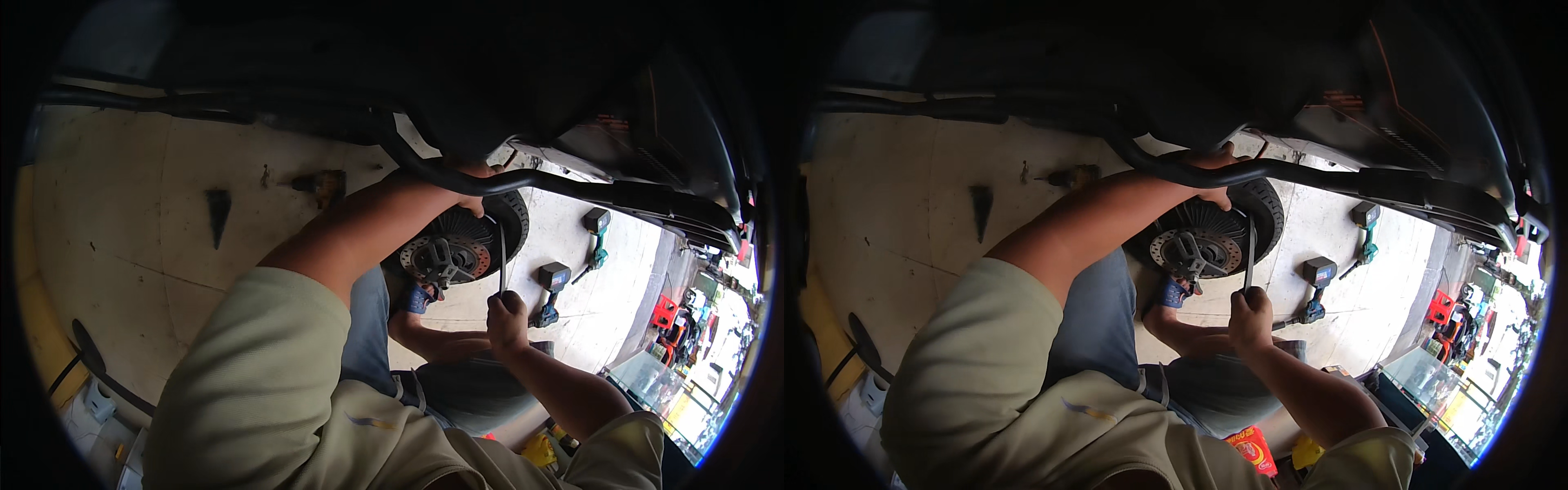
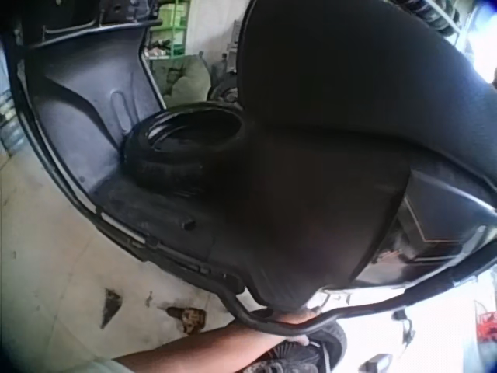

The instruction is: The person installs a tire onto a vehicle wheel hub. They position the tire, use a hammer to tap it into place, and then use a wrench to tighten the lug nuts.

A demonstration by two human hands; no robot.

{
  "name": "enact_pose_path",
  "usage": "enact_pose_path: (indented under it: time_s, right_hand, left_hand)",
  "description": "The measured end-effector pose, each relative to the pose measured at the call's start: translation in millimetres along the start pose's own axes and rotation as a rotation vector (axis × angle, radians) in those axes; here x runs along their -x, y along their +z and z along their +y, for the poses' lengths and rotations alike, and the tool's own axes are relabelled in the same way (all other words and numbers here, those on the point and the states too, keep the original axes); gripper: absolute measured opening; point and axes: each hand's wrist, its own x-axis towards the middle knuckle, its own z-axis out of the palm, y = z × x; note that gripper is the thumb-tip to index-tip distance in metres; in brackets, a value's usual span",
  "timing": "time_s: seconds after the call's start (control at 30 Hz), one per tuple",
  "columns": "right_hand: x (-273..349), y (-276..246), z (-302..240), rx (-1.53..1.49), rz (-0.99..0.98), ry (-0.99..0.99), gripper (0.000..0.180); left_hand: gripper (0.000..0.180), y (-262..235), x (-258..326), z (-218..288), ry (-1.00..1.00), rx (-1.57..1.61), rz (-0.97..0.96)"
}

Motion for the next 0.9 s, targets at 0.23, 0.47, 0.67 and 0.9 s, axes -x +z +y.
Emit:
enact_pose_path:
  time_s: [0.23,0.47,0.67,0.9]
  right_hand:
    - [-17.4,-33.7,50.1,0.371,0.056,-0.255,0.017]
    - [-20.0,-57.1,-57.8,-0.018,-0.233,0.315,0.017]
    - [-19.0,-17.1,-101.5,0.026,-0.176,0.388,0.021]
    - [-11.0,8.1,-56.3,-0.122,-0.069,0.207,0.016]
  left_hand:
    - [0.079,11.9,-6.6,5.7,0.05,-0.279,0.077]
    - [0.089,15.0,-15.1,-3.9,0.024,-0.209,0.054]
    - [0.093,19.7,-26.8,-9.4,-0.047,-0.266,0.064]
    - [0.095,32.5,-22.1,-33.6,0.083,-0.199,0.25]
